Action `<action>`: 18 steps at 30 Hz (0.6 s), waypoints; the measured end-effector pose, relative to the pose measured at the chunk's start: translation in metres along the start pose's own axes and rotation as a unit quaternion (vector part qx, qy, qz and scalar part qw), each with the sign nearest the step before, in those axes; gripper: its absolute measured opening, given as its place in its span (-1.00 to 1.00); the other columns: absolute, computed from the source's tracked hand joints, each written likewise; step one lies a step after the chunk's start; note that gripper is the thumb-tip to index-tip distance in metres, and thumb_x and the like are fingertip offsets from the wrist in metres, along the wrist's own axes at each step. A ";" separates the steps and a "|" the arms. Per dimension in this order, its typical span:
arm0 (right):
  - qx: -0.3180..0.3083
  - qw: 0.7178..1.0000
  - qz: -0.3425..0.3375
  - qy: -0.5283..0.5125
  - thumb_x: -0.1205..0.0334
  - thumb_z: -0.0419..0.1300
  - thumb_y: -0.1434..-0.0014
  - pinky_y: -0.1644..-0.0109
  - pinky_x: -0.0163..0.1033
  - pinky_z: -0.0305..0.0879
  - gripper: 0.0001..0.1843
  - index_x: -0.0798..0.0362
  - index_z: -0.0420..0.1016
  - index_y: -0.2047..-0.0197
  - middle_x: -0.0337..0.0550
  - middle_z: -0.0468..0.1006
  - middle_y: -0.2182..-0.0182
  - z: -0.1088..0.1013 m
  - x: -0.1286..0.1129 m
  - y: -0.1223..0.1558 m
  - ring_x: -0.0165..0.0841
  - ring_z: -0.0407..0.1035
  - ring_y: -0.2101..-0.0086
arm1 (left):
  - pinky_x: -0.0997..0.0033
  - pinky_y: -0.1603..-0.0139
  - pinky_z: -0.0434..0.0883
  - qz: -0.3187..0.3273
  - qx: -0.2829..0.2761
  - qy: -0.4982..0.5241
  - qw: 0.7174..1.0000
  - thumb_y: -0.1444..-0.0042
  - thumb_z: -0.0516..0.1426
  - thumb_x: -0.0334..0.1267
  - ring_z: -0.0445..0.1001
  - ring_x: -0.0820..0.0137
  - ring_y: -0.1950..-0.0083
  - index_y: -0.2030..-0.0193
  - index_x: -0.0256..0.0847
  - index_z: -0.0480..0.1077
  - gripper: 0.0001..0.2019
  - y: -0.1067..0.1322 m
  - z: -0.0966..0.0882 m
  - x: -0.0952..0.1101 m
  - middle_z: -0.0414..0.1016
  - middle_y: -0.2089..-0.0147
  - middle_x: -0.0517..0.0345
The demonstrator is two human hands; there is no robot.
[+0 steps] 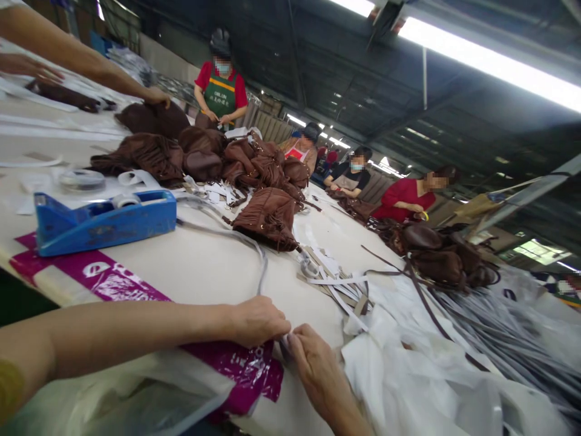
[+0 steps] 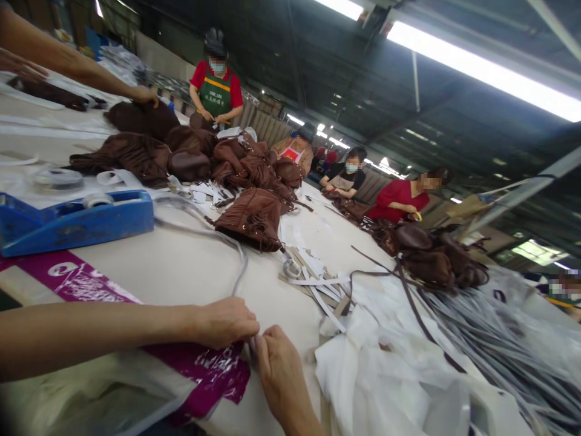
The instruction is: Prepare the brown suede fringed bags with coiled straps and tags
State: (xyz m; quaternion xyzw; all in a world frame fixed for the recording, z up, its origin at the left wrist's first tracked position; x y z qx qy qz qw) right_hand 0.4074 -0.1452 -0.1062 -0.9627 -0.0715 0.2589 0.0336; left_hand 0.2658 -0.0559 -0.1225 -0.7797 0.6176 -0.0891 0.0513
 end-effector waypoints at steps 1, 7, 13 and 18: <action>0.016 1.000 0.002 -0.008 0.23 -0.04 -0.29 0.33 -0.28 0.17 -0.67 0.01 0.27 0.53 -0.26 0.37 0.50 0.001 0.002 -0.001 -0.37 0.32 0.44 | 0.34 0.40 0.31 0.006 -0.002 0.007 1.000 -0.05 0.19 -0.38 0.46 0.28 0.37 0.32 -0.19 0.36 -0.92 -0.003 -0.001 0.000 0.49 0.37 0.14; 0.014 0.993 -0.023 -0.111 0.44 0.01 -0.11 0.23 -0.28 0.25 -0.83 0.02 0.32 0.26 -0.25 0.41 0.37 0.005 0.021 0.005 -0.37 0.34 0.34 | 0.46 0.27 0.29 0.047 0.006 0.131 0.990 -0.08 0.20 -0.39 0.40 0.36 0.23 0.34 -0.20 0.35 -0.92 -0.012 -0.002 -0.004 0.43 0.29 0.15; -0.011 0.991 -0.073 -0.112 0.51 -0.03 -0.11 0.19 -0.26 0.30 -0.65 -0.01 0.23 0.07 -0.21 0.37 0.26 -0.002 0.022 0.009 -0.36 0.35 0.29 | 0.58 0.31 0.26 0.033 0.005 0.328 0.944 0.04 0.28 -0.48 0.32 0.49 0.33 0.35 -0.22 0.29 -0.77 -0.021 0.009 -0.014 0.34 0.38 0.33; 0.044 0.987 -0.152 -0.037 0.53 -0.11 -0.17 0.25 -0.30 0.30 -0.71 -0.02 0.25 0.19 -0.19 0.39 0.30 0.003 0.022 0.018 -0.37 0.35 0.31 | 0.58 0.28 0.27 0.078 0.017 0.362 0.929 0.04 0.28 -0.47 0.34 0.48 0.31 0.34 -0.20 0.33 -0.79 -0.025 0.019 -0.014 0.34 0.39 0.32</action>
Point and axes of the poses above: each hand's wrist, its own y-axis away from the middle knuckle, its own z-axis out of the palm, x = y × z, the point moved 2 cm from there along -y, towards the middle knuckle
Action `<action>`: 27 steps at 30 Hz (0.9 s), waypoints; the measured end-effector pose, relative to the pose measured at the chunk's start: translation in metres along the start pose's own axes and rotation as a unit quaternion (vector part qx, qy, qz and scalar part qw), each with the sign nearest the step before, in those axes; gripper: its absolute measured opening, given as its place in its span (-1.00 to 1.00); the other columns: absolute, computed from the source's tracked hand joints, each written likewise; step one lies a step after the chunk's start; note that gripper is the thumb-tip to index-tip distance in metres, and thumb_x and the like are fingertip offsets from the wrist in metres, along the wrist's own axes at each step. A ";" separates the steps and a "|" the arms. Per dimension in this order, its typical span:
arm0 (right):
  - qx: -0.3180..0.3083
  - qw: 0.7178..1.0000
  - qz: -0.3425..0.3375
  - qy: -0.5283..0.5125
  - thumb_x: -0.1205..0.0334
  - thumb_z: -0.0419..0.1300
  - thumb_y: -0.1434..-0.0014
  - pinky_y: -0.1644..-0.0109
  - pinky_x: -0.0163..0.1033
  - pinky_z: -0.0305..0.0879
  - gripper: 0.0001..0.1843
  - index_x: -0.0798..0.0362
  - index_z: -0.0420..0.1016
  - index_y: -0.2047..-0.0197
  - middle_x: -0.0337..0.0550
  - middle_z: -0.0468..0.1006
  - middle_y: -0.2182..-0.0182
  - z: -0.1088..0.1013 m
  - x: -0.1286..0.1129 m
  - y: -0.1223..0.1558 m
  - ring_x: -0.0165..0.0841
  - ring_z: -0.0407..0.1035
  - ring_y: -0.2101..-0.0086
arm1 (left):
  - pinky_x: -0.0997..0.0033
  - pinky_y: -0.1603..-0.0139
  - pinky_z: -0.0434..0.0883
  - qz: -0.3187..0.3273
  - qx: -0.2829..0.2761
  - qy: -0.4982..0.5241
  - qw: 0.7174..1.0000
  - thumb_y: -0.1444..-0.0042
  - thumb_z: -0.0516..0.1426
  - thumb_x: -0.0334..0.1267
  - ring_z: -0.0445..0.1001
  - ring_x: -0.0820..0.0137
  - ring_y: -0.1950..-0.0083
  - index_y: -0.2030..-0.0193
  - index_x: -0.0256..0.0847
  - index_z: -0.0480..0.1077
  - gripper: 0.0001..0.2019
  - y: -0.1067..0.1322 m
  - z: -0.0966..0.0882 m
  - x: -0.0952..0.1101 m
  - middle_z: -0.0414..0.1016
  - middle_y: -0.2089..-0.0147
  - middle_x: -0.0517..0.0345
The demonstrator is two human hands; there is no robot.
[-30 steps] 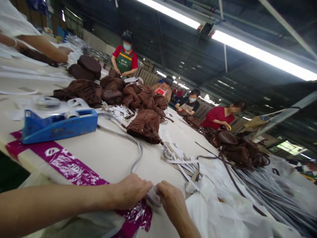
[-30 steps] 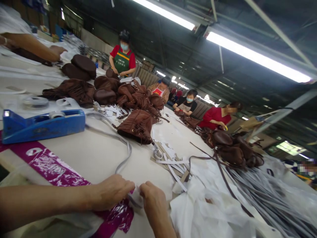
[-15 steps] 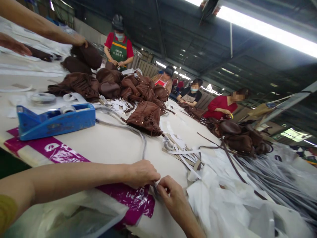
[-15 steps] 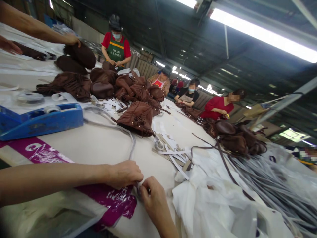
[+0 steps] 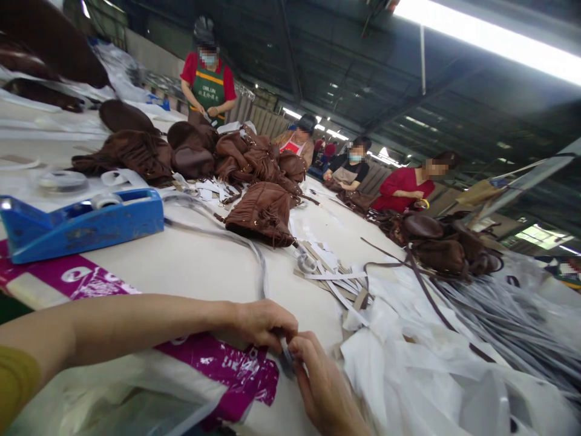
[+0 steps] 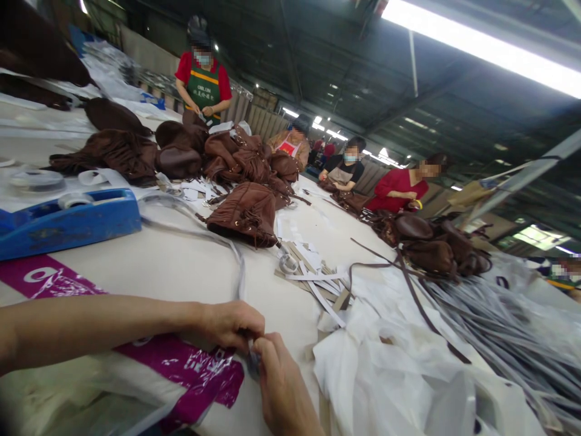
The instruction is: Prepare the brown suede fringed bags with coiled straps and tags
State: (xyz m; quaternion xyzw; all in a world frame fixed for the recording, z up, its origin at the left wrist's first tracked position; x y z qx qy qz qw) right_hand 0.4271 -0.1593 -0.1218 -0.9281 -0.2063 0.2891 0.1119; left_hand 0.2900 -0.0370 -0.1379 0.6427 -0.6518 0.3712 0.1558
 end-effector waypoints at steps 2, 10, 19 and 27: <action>0.017 1.000 -0.005 0.008 0.53 -0.10 -0.16 0.27 -0.32 0.32 -0.73 -0.02 0.24 0.21 -0.21 0.39 0.33 0.000 0.002 0.005 -0.38 0.36 0.34 | 0.57 0.22 0.29 0.012 -0.007 -0.007 1.000 -0.01 0.24 -0.45 0.38 0.44 0.27 0.28 -0.17 0.39 -0.83 0.001 0.002 -0.002 0.39 0.35 0.26; 0.038 0.998 -0.018 0.038 0.50 -0.05 -0.19 0.35 -0.36 0.34 -0.78 -0.06 0.21 0.27 -0.25 0.44 0.42 0.003 0.011 0.018 -0.39 0.39 0.42 | 0.49 0.19 0.31 0.051 -0.070 -0.158 0.984 -0.05 0.17 -0.45 0.43 0.36 0.20 0.17 -0.08 0.43 -0.77 -0.003 0.008 -0.003 0.46 0.27 0.15; -0.007 0.969 0.070 0.235 0.36 0.10 -0.21 0.40 -0.27 0.30 -0.82 -0.08 0.37 0.14 -0.18 0.51 0.30 -0.010 0.008 0.024 -0.28 0.47 0.38 | 0.32 0.36 0.35 -0.054 0.027 -0.316 0.947 0.01 0.16 -0.40 0.44 0.26 0.31 0.29 -0.23 0.34 -0.88 -0.009 0.037 0.028 0.48 0.33 0.09; -0.045 0.967 0.093 0.235 0.42 0.00 -0.27 0.44 -0.33 0.14 -0.81 -0.02 0.36 0.28 -0.22 0.51 0.44 0.010 0.017 0.027 -0.36 0.43 0.46 | 0.39 0.31 0.34 -0.025 0.004 -0.296 0.955 -0.09 0.22 -0.28 0.47 0.32 0.30 0.26 -0.20 0.36 -0.88 -0.006 0.028 0.023 0.51 0.31 0.15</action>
Point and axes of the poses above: each hand's wrist, its own y-axis away from the middle knuckle, its own z-axis out of the palm, x = y × z, the point moved 2 cm from there along -y, towards the middle knuckle
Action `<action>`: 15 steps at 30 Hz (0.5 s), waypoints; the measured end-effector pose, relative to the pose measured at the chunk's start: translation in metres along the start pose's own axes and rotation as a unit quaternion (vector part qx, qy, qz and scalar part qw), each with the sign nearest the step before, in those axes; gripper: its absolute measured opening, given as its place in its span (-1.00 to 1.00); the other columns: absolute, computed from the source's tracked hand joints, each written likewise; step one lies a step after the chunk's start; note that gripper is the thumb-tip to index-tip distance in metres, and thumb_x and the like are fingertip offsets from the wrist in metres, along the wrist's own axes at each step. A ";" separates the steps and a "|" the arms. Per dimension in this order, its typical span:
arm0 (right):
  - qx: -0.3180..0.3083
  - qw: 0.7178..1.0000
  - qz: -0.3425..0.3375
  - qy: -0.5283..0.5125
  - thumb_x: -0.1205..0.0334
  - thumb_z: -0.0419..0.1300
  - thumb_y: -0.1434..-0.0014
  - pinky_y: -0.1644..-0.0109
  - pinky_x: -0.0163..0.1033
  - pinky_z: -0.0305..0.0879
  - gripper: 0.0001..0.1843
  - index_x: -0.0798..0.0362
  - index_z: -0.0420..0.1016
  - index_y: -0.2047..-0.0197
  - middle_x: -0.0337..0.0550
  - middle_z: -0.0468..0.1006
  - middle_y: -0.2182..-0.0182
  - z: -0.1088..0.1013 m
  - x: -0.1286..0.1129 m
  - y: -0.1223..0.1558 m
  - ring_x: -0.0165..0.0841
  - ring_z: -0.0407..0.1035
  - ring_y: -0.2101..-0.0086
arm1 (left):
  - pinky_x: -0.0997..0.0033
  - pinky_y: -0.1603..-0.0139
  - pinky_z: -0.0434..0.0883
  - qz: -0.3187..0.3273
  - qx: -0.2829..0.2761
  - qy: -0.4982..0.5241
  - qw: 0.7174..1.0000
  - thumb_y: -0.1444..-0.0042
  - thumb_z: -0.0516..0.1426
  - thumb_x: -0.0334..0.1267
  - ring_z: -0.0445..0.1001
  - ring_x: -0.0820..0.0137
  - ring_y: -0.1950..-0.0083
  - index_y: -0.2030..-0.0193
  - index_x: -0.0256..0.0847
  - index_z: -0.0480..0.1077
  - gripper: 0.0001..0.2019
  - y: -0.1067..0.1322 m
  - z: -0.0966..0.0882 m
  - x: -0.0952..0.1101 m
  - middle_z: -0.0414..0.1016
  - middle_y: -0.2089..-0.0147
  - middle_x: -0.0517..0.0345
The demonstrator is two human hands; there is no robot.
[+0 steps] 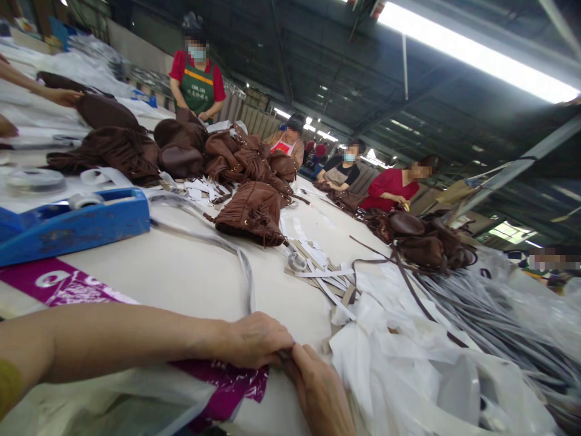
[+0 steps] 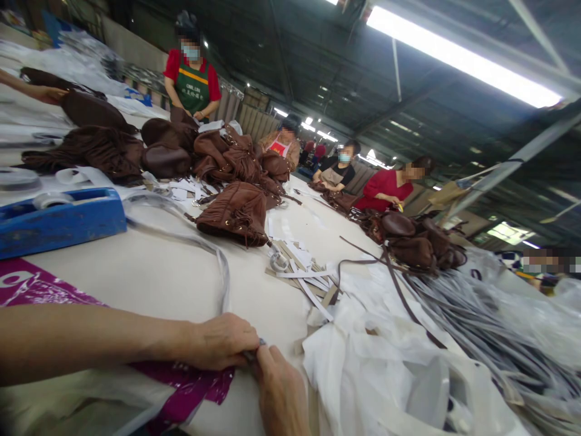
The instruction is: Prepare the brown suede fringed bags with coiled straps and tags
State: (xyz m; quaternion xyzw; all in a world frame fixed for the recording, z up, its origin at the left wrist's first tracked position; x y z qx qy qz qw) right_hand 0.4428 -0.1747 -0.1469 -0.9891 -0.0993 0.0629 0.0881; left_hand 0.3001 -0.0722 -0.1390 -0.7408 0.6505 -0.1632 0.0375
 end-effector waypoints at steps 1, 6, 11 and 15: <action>-0.009 1.000 -0.025 -0.001 0.43 0.01 -0.27 0.43 -0.33 0.14 -0.81 -0.02 0.36 0.30 -0.23 0.50 0.44 0.000 0.005 0.000 -0.37 0.42 0.46 | 0.41 0.33 0.33 0.040 -0.009 0.004 0.999 -0.08 0.24 -0.27 0.46 0.34 0.30 0.24 -0.18 0.38 -0.85 0.000 -0.003 -0.006 0.51 0.31 0.17; -0.025 0.997 -0.076 -0.014 0.47 0.01 -0.24 0.41 -0.35 0.14 -0.79 -0.01 0.38 0.29 -0.25 0.47 0.43 -0.003 0.026 -0.005 -0.38 0.41 0.44 | 0.42 0.37 0.32 0.086 -0.051 -0.019 0.995 -0.07 0.24 -0.34 0.45 0.35 0.30 0.23 -0.20 0.41 -0.87 -0.009 -0.006 -0.015 0.49 0.31 0.15; -0.019 0.998 -0.009 -0.059 0.45 0.06 -0.20 0.35 -0.35 0.21 -0.82 -0.01 0.34 0.18 -0.21 0.55 0.36 0.006 0.014 -0.006 -0.33 0.48 0.37 | 0.33 0.31 0.36 -0.096 -0.033 -0.045 0.994 0.02 0.19 -0.41 0.45 0.25 0.27 0.23 -0.28 0.34 -0.81 -0.011 0.009 0.013 0.50 0.26 0.04; 0.003 0.998 -0.012 -0.054 0.42 0.09 -0.22 0.39 -0.36 0.19 -0.88 -0.02 0.33 0.26 -0.23 0.51 0.39 0.015 0.015 -0.002 -0.37 0.45 0.42 | 0.39 0.34 0.33 -0.020 -0.022 -0.034 0.999 -0.14 0.16 -0.29 0.43 0.32 0.31 0.24 -0.22 0.34 -0.91 -0.001 0.001 0.005 0.47 0.30 0.11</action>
Point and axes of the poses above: each hand's wrist, its own y-axis away from the middle knuckle, its own z-axis out of the palm, x = y × z, the point moved 2 cm from there along -y, towards the middle knuckle
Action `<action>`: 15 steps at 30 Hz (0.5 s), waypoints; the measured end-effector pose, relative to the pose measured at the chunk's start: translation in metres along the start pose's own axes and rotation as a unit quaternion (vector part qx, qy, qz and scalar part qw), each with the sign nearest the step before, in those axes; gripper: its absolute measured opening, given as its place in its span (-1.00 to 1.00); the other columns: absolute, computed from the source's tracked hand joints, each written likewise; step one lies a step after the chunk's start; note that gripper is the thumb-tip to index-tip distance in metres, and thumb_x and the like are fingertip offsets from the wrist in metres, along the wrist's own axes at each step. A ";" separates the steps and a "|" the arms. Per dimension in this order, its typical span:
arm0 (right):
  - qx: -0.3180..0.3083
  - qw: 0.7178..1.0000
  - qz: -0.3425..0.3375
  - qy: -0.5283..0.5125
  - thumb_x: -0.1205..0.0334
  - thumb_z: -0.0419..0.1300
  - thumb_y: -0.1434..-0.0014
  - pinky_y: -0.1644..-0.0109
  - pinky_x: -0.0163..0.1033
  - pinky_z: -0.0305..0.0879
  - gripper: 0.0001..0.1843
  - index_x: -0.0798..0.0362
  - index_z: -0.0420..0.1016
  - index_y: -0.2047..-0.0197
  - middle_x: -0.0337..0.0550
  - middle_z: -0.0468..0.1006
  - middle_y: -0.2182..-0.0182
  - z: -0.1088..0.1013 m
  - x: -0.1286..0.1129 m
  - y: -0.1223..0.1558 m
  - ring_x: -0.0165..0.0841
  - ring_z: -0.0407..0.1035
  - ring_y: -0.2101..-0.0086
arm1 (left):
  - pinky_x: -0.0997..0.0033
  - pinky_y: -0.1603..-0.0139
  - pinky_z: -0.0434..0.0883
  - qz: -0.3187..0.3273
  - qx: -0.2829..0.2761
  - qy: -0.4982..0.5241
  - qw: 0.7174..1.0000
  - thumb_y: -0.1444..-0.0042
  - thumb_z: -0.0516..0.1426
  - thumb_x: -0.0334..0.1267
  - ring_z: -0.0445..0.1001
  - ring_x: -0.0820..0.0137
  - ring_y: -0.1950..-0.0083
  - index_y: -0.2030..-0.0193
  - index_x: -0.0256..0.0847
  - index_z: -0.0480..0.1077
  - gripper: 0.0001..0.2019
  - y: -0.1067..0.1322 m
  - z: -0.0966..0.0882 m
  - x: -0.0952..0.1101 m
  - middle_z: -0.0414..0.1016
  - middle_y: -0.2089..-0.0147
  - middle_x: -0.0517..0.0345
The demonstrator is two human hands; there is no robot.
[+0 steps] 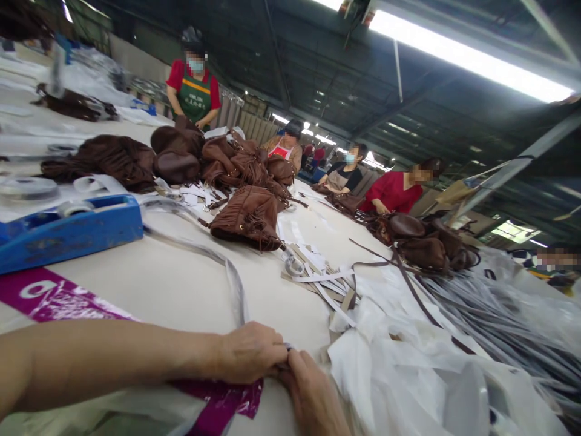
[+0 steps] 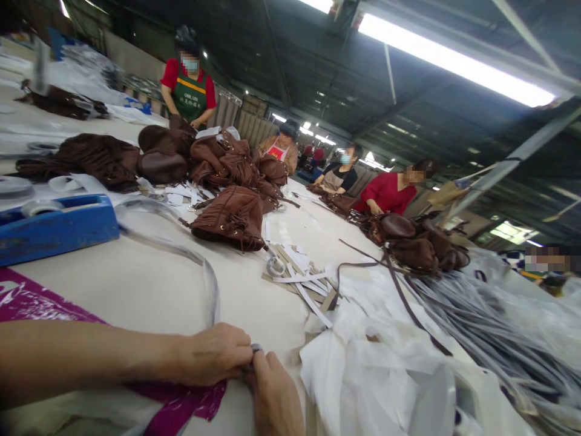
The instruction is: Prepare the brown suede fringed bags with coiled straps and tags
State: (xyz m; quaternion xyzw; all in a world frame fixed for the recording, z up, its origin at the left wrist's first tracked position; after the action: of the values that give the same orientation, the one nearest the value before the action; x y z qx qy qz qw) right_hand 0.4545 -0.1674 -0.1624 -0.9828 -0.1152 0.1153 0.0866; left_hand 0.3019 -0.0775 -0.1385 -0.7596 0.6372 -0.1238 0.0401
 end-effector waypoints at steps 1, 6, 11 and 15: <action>-0.008 1.000 -0.018 0.016 0.44 0.11 -0.20 0.39 -0.35 0.18 -0.86 -0.01 0.33 0.29 -0.23 0.50 0.39 0.000 0.003 0.000 -0.37 0.44 0.42 | 0.40 0.34 0.32 0.042 0.003 -0.003 0.999 -0.17 0.15 -0.26 0.42 0.33 0.31 0.24 -0.20 0.35 -0.91 0.002 -0.003 -0.005 0.46 0.31 0.13; -0.060 0.993 -0.049 0.089 0.55 0.10 -0.12 0.42 -0.34 0.14 -0.74 -0.01 0.37 0.24 -0.21 0.50 0.38 -0.006 0.008 -0.007 -0.36 0.43 0.42 | 0.37 0.30 0.34 0.016 0.002 -0.027 1.000 -0.10 0.14 -0.40 0.41 0.31 0.27 0.26 -0.23 0.33 -0.93 0.001 -0.001 -0.004 0.46 0.28 0.10; -0.030 0.996 -0.018 0.084 0.40 0.16 -0.18 0.46 -0.30 0.11 -0.88 -0.02 0.33 0.29 -0.24 0.52 0.42 -0.003 -0.001 -0.004 -0.35 0.44 0.46 | 0.36 0.34 0.35 -0.065 -0.010 -0.010 0.998 -0.07 0.17 -0.37 0.45 0.29 0.28 0.25 -0.25 0.34 -0.90 0.000 0.009 0.015 0.50 0.27 0.10; -0.043 0.990 -0.101 0.084 0.43 0.23 -0.14 0.40 -0.32 0.15 -0.83 -0.02 0.34 0.33 -0.27 0.51 0.40 -0.005 0.008 -0.003 -0.35 0.44 0.41 | 0.44 0.35 0.34 0.037 -0.011 0.009 0.999 -0.16 0.19 -0.25 0.47 0.35 0.28 0.15 -0.17 0.38 -0.86 0.006 -0.010 -0.006 0.52 0.27 0.17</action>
State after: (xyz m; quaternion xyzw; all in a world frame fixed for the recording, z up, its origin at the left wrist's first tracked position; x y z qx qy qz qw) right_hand 0.4625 -0.1635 -0.1588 -0.9752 -0.2110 0.0178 0.0648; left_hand 0.2931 -0.0712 -0.1306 -0.7348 0.6666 -0.1217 0.0306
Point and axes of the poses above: each hand's wrist, its own y-axis away from the middle knuckle, its own z-axis out of the palm, x = y × z, the point moved 2 cm from there along -y, towards the middle knuckle
